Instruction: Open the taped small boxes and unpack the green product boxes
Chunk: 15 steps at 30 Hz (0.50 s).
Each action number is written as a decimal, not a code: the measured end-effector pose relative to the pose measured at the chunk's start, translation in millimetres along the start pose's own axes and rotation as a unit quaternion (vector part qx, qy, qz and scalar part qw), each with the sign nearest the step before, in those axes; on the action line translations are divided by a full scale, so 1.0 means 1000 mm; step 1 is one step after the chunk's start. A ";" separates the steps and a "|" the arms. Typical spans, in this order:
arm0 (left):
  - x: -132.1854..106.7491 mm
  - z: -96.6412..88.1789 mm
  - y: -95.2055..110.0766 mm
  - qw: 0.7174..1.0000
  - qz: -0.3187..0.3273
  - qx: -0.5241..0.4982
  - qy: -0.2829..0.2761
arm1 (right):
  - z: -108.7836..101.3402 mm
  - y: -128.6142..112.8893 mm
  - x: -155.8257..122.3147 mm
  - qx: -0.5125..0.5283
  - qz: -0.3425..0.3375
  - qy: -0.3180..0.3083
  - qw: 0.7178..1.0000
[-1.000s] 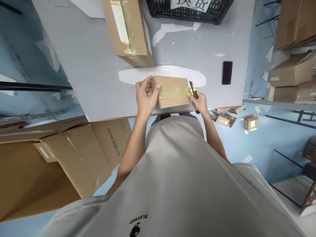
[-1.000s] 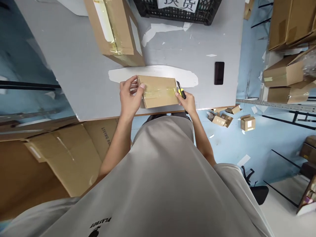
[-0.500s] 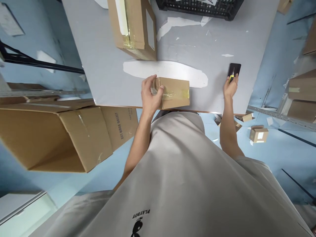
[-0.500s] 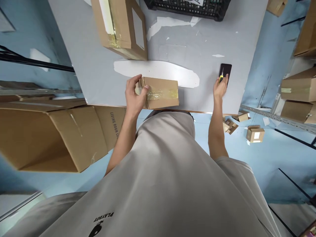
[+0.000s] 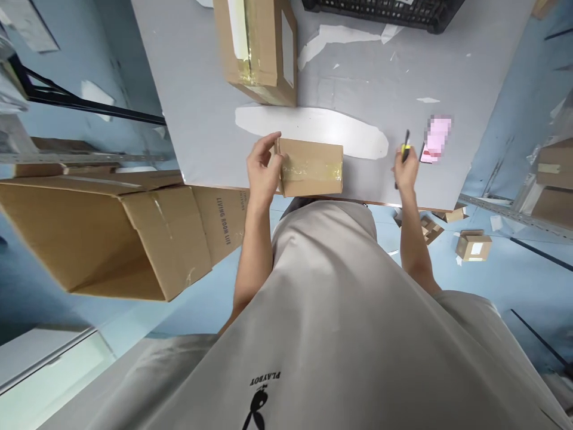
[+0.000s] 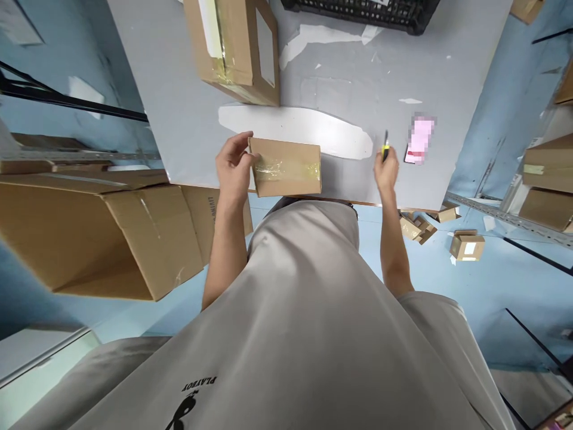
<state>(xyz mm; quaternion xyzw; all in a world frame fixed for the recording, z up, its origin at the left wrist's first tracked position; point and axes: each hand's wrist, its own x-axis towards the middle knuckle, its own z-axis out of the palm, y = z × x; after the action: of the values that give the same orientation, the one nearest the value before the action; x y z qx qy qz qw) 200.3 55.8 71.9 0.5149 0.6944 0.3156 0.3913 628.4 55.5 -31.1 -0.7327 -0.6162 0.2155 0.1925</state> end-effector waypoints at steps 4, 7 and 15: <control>0.013 -0.030 -0.009 1.000 -0.004 -0.012 -0.006 | 0.008 -0.092 -0.048 0.202 0.122 -0.127 0.963; 0.024 -0.057 -0.019 0.999 -0.001 -0.024 -0.033 | -0.003 -0.162 -0.074 0.214 0.121 -0.152 0.957; 0.058 -0.105 -0.060 0.980 -0.016 -0.117 -0.158 | -0.022 -0.314 -0.116 0.184 0.056 -0.209 0.959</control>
<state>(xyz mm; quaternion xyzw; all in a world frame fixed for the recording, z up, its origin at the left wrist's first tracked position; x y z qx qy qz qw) 72.2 91.8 60.8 0.4975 0.5905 0.3026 0.5588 366.1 -6.6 168.6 -0.6567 -0.5505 0.4835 0.1787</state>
